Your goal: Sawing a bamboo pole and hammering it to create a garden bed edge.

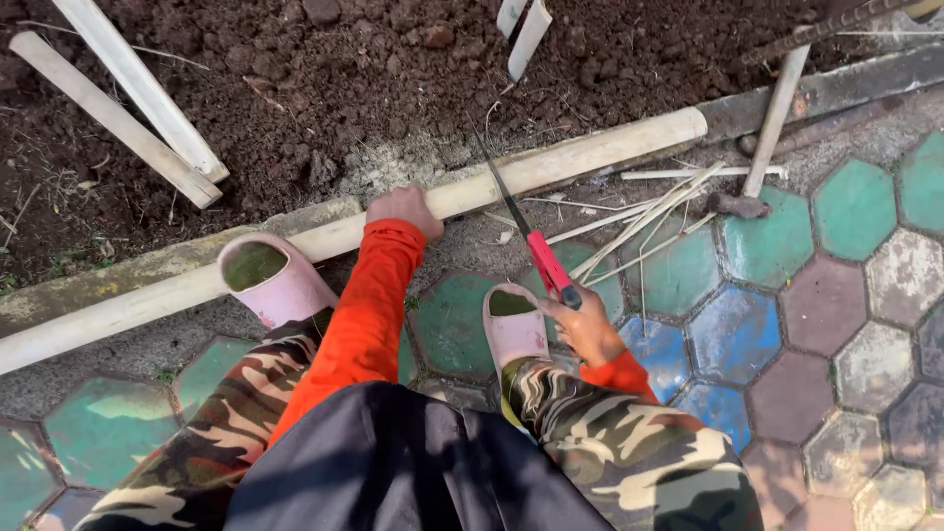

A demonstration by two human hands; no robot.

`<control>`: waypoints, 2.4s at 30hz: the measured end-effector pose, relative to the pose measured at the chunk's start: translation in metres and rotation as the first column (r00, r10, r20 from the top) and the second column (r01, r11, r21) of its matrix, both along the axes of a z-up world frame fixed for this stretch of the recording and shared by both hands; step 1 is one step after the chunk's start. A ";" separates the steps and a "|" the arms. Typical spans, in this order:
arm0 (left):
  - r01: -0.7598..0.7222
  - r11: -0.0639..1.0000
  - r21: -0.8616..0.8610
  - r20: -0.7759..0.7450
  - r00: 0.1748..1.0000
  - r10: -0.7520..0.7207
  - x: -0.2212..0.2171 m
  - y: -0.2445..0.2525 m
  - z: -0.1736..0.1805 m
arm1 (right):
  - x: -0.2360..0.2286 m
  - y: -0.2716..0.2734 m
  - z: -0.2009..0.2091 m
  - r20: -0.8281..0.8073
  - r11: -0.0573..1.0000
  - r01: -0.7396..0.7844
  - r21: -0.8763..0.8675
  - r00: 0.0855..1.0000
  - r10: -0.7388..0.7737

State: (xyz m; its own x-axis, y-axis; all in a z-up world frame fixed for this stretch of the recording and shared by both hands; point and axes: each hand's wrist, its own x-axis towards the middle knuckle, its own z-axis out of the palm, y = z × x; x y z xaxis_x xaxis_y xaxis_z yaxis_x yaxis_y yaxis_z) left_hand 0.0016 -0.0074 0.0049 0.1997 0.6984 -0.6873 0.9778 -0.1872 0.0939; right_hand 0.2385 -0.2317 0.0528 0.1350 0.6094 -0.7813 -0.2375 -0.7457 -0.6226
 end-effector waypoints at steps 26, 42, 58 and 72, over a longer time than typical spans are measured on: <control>-0.034 0.997 0.067 0.034 0.999 0.032 -0.005 0.015 -0.004 | -0.016 0.063 -0.060 0.132 0.963 -0.075 0.258 0.990 0.042; 0.031 0.948 0.316 0.104 0.992 -0.068 -0.011 -0.018 -0.037 | -0.009 0.032 -0.075 0.057 0.949 -0.030 0.313 0.998 0.013; 0.081 0.901 0.427 0.253 0.946 -0.205 -0.028 -0.035 -0.073 | -0.016 0.013 -0.078 0.395 0.939 -0.228 0.257 0.912 0.113; 0.140 0.854 0.501 0.121 0.966 -0.230 -0.020 -0.032 -0.054 | -0.026 0.030 -0.059 0.492 0.927 -0.292 0.237 0.859 0.145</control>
